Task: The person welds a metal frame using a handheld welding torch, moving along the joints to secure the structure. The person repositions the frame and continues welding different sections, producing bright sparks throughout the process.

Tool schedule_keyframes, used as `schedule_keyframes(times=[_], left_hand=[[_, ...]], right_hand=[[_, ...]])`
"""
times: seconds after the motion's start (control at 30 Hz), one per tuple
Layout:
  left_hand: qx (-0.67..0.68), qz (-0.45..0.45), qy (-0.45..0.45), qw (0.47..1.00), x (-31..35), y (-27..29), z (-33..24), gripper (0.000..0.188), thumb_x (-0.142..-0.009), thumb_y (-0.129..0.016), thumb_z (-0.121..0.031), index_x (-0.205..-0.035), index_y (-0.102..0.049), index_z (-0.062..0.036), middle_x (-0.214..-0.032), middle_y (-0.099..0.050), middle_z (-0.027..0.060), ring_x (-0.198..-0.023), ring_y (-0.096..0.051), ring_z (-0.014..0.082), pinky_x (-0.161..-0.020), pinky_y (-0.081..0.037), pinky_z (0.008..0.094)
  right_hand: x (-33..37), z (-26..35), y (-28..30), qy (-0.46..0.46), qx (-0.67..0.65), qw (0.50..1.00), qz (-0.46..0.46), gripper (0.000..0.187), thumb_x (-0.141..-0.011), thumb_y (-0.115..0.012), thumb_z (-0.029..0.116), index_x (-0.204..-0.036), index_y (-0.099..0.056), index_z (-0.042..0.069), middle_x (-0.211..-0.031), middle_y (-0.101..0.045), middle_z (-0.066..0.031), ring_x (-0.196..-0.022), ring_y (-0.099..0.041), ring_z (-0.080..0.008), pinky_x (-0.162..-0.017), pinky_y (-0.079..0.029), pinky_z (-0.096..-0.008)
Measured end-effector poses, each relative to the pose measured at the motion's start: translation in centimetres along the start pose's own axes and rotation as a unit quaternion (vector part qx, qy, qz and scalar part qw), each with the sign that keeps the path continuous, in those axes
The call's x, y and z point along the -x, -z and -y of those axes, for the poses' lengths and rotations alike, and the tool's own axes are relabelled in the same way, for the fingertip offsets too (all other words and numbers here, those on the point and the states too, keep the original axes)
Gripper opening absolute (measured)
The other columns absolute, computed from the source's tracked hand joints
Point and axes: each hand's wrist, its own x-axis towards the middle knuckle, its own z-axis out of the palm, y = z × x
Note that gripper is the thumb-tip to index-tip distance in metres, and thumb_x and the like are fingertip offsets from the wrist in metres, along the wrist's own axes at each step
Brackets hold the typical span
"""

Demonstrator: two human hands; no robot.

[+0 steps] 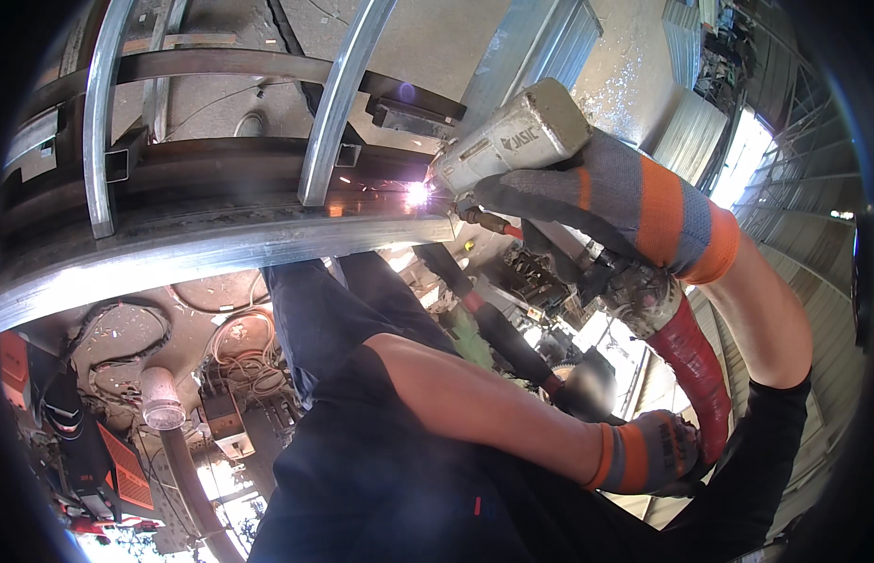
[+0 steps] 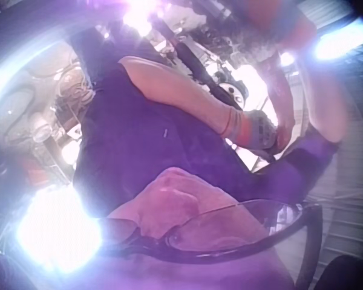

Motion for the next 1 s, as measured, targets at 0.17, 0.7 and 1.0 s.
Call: schedule_keyframes(times=[0.17, 0.7, 1.0], left_hand=[[0.017, 0.089, 0.014, 0.996, -0.6, 0.3, 0.4, 0.071, -0.102, -0.052, -0.065, -0.1, -0.063, 0.0052, -0.085, -0.065, 0.0131, -0.08, -0.068, 0.0309, -0.079, -0.058, 0.0391], [-0.053, -0.048, -0.054, 0.996, -1.3, 0.3, 0.6, 0.038, -0.102, -0.061, -0.042, -0.086, -0.074, -0.0099, -0.083, -0.071, 0.0076, -0.081, -0.073, 0.0294, -0.073, -0.058, 0.041], [-0.001, 0.029, -0.024, 0.999, -2.4, 1.1, 0.7, 0.051, -0.105, -0.056, -0.05, -0.092, -0.073, -0.0038, -0.089, -0.073, 0.0138, -0.087, -0.072, 0.0333, -0.079, -0.057, 0.0449]], right_hand=[[-0.3, -0.3, 0.0, -0.036, 0.008, 0.999, -0.02, 0.043, -0.107, -0.071, 0.025, -0.14, -0.068, -0.002, -0.113, -0.079, -0.0102, -0.097, -0.075, -0.0154, -0.086, -0.061, -0.0307], [0.1, -1.0, 0.8, 0.173, 0.138, 0.975, -0.009, 0.033, -0.108, -0.068, 0.029, -0.127, -0.076, 0.003, -0.104, -0.076, -0.0108, -0.089, -0.07, -0.023, -0.084, -0.058, -0.0367], [0.9, 1.0, 0.9, -0.065, 0.049, 0.997, -0.016, 0.043, -0.104, -0.076, 0.037, -0.132, -0.076, 0.004, -0.096, -0.078, -0.0044, -0.087, -0.071, -0.0127, -0.08, -0.058, -0.0315]])
